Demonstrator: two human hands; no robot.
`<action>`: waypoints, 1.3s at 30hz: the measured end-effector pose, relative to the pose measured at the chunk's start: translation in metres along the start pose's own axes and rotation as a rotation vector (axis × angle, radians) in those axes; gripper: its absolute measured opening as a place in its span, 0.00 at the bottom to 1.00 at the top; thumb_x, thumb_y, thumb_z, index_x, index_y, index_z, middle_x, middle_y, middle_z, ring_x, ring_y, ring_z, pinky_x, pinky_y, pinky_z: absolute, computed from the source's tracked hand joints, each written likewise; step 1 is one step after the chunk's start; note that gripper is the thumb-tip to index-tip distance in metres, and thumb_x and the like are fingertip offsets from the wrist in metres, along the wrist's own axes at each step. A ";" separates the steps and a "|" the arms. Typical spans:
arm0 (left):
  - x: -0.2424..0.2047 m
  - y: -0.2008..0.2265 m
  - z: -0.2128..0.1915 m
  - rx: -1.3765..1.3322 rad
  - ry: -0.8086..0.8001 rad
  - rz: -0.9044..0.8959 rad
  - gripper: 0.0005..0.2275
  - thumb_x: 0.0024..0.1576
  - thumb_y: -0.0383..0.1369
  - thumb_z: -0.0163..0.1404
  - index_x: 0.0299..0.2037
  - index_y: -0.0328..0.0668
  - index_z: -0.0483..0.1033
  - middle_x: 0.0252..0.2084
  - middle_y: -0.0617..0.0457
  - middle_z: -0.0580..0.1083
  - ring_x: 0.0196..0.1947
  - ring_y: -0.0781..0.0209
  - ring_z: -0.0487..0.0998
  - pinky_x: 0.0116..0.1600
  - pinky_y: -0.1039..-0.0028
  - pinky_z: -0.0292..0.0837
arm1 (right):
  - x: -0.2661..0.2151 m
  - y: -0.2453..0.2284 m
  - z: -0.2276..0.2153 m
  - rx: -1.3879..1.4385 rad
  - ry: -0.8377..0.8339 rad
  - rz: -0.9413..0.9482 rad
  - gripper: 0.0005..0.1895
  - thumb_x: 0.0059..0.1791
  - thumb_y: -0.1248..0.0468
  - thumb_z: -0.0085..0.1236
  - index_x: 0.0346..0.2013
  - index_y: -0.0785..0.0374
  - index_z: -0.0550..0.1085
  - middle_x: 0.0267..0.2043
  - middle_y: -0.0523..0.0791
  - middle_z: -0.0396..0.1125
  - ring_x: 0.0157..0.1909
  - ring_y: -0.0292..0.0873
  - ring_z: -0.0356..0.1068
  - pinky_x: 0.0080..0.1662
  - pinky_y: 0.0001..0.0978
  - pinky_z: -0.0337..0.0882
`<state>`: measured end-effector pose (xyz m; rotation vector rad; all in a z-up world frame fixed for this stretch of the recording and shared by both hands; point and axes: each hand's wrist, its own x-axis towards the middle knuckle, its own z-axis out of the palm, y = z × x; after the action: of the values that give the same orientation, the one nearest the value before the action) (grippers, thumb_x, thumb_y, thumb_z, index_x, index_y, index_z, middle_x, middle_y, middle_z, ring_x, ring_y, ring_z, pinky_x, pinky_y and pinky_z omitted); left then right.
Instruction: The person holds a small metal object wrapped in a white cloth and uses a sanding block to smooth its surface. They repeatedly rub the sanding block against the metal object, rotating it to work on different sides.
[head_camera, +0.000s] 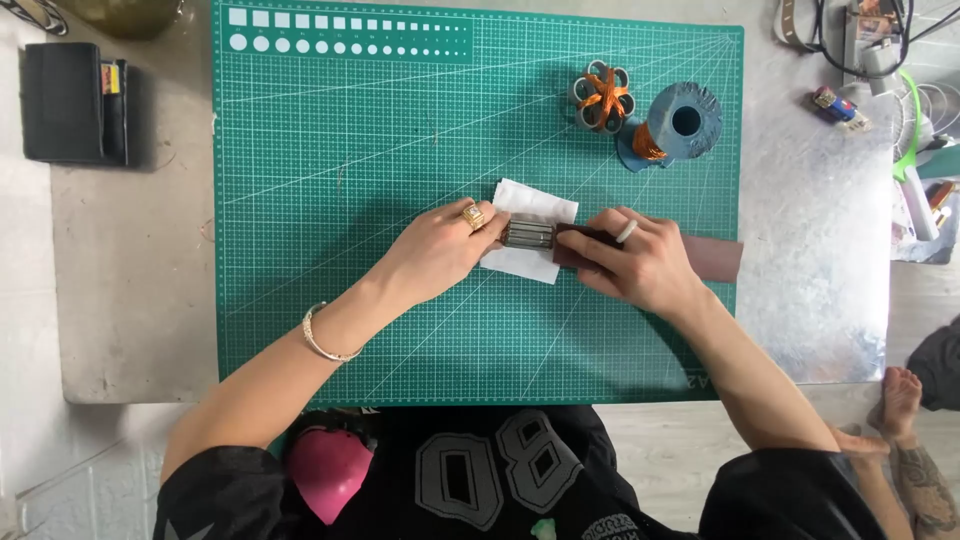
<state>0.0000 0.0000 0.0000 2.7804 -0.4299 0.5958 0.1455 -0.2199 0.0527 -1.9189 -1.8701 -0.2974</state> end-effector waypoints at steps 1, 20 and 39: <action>0.000 0.000 -0.001 0.002 0.000 -0.005 0.09 0.60 0.34 0.45 0.41 0.35 0.73 0.33 0.55 0.66 0.31 0.61 0.72 0.40 0.78 0.72 | -0.002 0.002 0.001 0.003 -0.001 -0.004 0.09 0.44 0.64 0.51 0.37 0.55 0.77 0.31 0.42 0.60 0.28 0.41 0.64 0.28 0.31 0.70; 0.000 -0.006 -0.003 -0.371 0.004 -0.130 0.13 0.57 0.36 0.52 0.45 0.34 0.75 0.35 0.51 0.68 0.37 0.56 0.75 0.44 0.74 0.73 | -0.019 0.005 -0.024 0.055 -0.031 0.303 0.17 0.45 0.63 0.59 0.50 0.58 0.75 0.45 0.49 0.68 0.41 0.51 0.70 0.38 0.38 0.72; -0.002 -0.007 -0.007 -0.386 0.089 -0.145 0.11 0.54 0.35 0.55 0.42 0.39 0.77 0.37 0.49 0.71 0.38 0.52 0.73 0.43 0.69 0.73 | -0.066 -0.015 -0.012 -0.391 0.195 0.391 0.16 0.45 0.63 0.61 0.47 0.59 0.76 0.41 0.45 0.70 0.40 0.48 0.68 0.40 0.35 0.67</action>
<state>-0.0014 0.0091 0.0041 2.3838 -0.2854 0.5353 0.1288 -0.2846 0.0355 -2.3580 -1.3458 -0.7346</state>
